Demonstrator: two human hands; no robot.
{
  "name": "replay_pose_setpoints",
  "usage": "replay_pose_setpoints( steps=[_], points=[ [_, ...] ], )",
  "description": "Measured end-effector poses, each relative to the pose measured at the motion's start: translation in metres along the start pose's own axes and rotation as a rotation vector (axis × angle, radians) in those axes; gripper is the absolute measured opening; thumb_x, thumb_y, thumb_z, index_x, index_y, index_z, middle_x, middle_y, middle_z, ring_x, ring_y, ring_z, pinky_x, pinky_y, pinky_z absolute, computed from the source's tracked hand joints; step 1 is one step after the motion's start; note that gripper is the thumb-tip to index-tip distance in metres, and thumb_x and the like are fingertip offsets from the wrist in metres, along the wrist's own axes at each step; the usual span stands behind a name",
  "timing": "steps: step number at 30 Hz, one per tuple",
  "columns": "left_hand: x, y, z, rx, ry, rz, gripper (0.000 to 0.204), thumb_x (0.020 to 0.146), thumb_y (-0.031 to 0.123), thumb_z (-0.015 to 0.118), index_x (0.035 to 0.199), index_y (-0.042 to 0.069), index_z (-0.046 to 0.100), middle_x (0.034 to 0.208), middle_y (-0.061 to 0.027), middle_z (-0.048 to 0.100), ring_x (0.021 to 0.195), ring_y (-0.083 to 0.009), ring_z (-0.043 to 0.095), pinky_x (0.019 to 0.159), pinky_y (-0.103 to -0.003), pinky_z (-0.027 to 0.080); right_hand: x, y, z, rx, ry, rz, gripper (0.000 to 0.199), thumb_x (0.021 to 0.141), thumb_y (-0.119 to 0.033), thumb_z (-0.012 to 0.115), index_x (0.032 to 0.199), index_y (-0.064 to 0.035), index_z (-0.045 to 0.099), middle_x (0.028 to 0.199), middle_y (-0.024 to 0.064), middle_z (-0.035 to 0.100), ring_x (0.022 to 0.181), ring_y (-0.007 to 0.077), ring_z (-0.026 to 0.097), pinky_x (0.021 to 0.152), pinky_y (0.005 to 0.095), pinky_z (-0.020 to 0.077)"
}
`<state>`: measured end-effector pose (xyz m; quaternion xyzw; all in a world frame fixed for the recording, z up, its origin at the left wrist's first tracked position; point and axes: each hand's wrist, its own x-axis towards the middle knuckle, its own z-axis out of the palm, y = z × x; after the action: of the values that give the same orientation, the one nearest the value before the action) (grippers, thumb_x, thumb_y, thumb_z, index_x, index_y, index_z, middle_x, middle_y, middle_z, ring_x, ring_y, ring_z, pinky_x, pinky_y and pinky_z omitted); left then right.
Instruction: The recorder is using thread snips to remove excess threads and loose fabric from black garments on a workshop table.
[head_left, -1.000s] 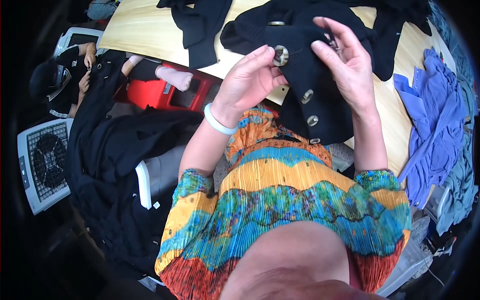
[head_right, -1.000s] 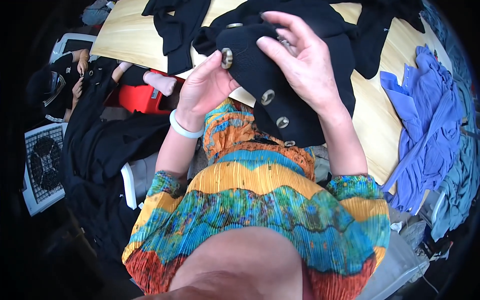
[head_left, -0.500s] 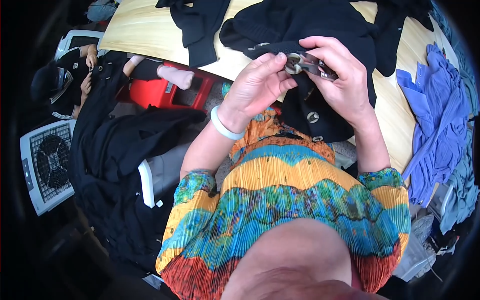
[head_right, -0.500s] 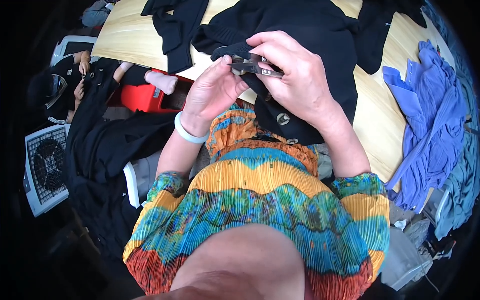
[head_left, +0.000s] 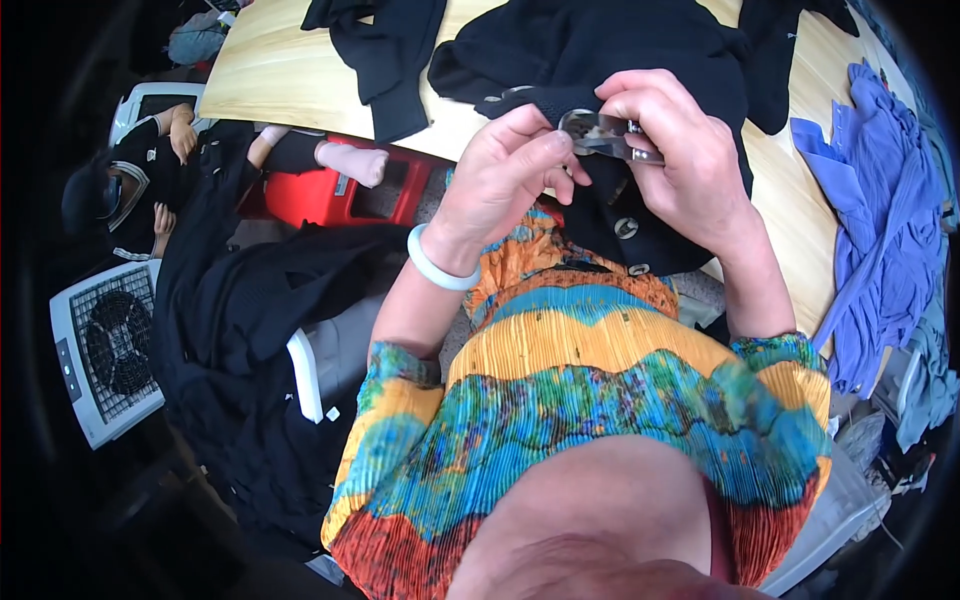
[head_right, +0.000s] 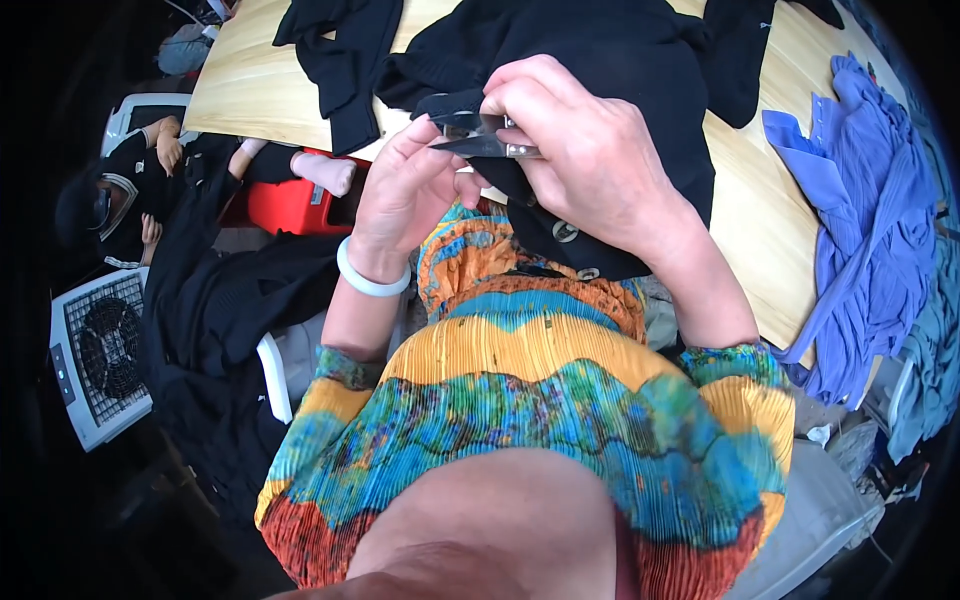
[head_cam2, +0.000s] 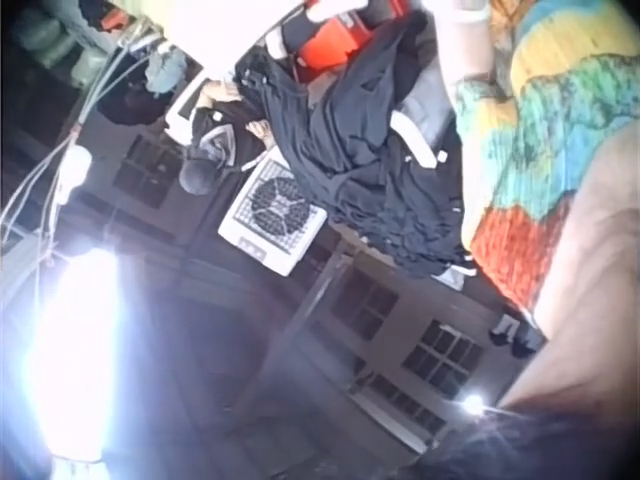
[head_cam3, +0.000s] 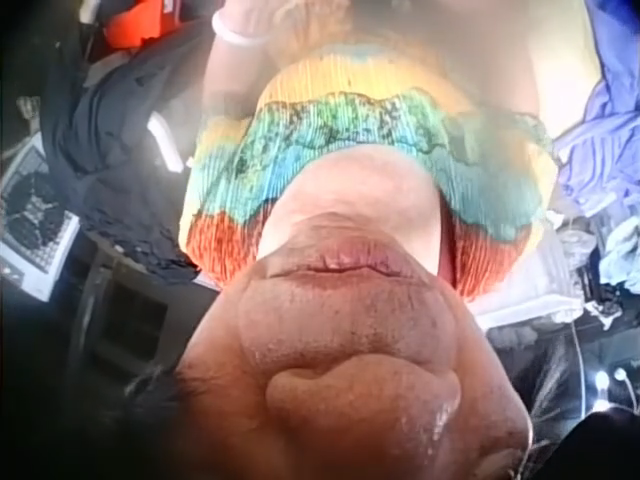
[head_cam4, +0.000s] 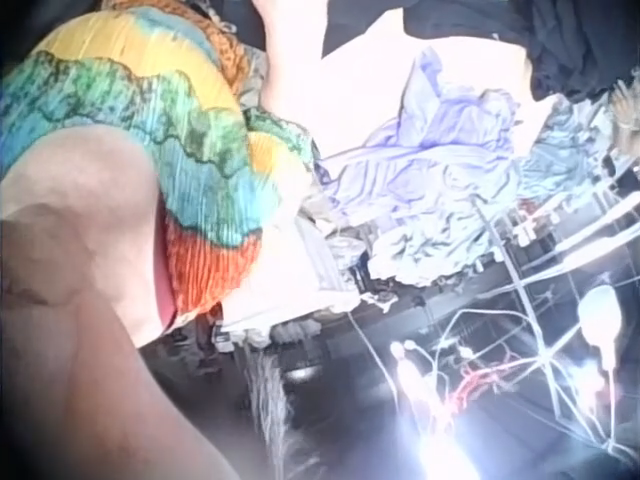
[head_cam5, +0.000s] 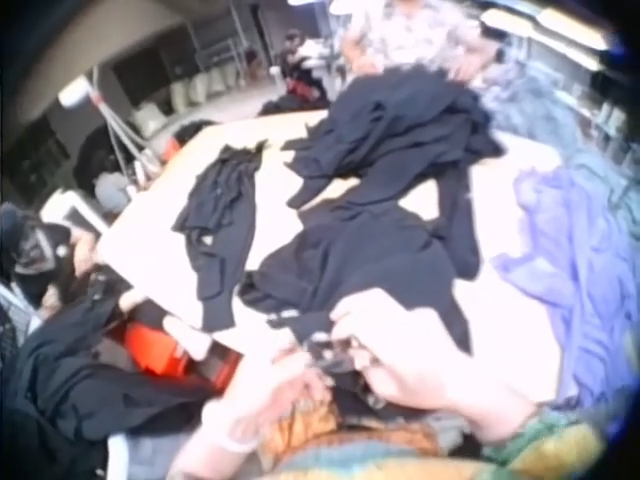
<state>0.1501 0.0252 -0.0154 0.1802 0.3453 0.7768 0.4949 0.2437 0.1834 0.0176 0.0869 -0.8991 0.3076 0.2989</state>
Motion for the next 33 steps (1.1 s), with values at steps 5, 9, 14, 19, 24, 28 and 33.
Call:
replay_pose_setpoints(
  steps=[5, 9, 14, 19, 24, 28, 33],
  points=[
    [-0.001, -0.005, -0.004, 0.012, 0.018, -0.004, 0.014, 0.083, 0.004, 0.052, 0.096, -0.001, 0.053, 0.085, -0.0098, 0.059, 0.071, -0.0177, 0.060, 0.057, -0.024, 0.049, -0.001, 0.005, -0.005, -0.020, 0.079, 0.006, 0.022, 0.065, 0.006, 0.059, 0.084, -0.0036, 0.053, 0.088, 0.0072, 0.056, 0.066, 0.0224, 0.059, 0.054, 0.0267, 0.0478],
    [-0.006, -0.012, -0.007, -0.050, -0.048, 0.079, 0.020, 0.082, 0.002, 0.052, 0.102, 0.000, 0.053, 0.090, -0.0119, 0.059, 0.072, -0.0205, 0.061, 0.059, -0.025, 0.050, -0.007, 0.015, -0.015, -0.008, 0.272, 0.078, 0.022, 0.068, 0.007, 0.060, 0.087, -0.0013, 0.055, 0.084, 0.0069, 0.057, 0.066, 0.0157, 0.058, 0.057, 0.0226, 0.0457],
    [-0.006, -0.011, -0.005, -0.065, -0.101, 0.087, 0.025, 0.081, -0.001, 0.051, 0.106, -0.001, 0.051, 0.092, -0.0149, 0.059, 0.075, -0.0243, 0.062, 0.063, -0.027, 0.051, -0.033, 0.004, -0.018, 0.353, 0.349, 0.374, 0.027, 0.082, -0.010, 0.058, 0.104, 0.0013, 0.046, 0.081, 0.0035, 0.054, 0.069, 0.0058, 0.049, 0.061, 0.0173, 0.0407],
    [-0.005, -0.014, -0.005, -0.063, -0.093, 0.120, 0.026, 0.080, -0.002, 0.052, 0.106, -0.001, 0.051, 0.091, -0.0162, 0.059, 0.076, -0.0265, 0.062, 0.065, -0.029, 0.052, -0.050, -0.020, -0.004, 0.632, 0.151, 0.398, 0.024, 0.083, -0.011, 0.054, 0.102, 0.0024, 0.046, 0.078, 0.0047, 0.054, 0.068, 0.0076, 0.049, 0.063, 0.0188, 0.0407],
    [-0.005, -0.016, -0.003, -0.065, -0.092, 0.150, 0.025, 0.079, -0.001, 0.053, 0.104, -0.002, 0.053, 0.091, -0.0158, 0.059, 0.077, -0.0267, 0.062, 0.067, -0.032, 0.052, -0.051, -0.022, 0.006, 0.604, 0.091, 0.408, 0.021, 0.079, -0.011, 0.060, 0.095, 0.0002, 0.051, 0.067, 0.0018, 0.053, 0.058, 0.0049, 0.047, 0.052, 0.0184, 0.0373],
    [-0.006, -0.016, 0.000, -0.080, -0.059, 0.154, 0.024, 0.079, 0.000, 0.054, 0.103, -0.002, 0.053, 0.091, -0.0156, 0.059, 0.077, -0.0265, 0.062, 0.068, -0.032, 0.052, -0.050, -0.023, 0.009, 0.640, 0.058, 0.479, 0.021, 0.078, -0.011, 0.061, 0.094, -0.0003, 0.052, 0.066, 0.0014, 0.053, 0.056, 0.0040, 0.047, 0.051, 0.0178, 0.0370],
    [-0.007, -0.017, -0.001, -0.025, -0.058, 0.177, 0.023, 0.080, 0.002, 0.055, 0.102, -0.002, 0.053, 0.091, -0.0151, 0.060, 0.077, -0.0257, 0.062, 0.068, -0.032, 0.052, -0.048, -0.023, 0.009, 0.613, 0.030, 0.483, 0.021, 0.078, -0.011, 0.062, 0.093, 0.0001, 0.053, 0.067, 0.0021, 0.055, 0.057, 0.0043, 0.048, 0.050, 0.0184, 0.0376]
  ],
)
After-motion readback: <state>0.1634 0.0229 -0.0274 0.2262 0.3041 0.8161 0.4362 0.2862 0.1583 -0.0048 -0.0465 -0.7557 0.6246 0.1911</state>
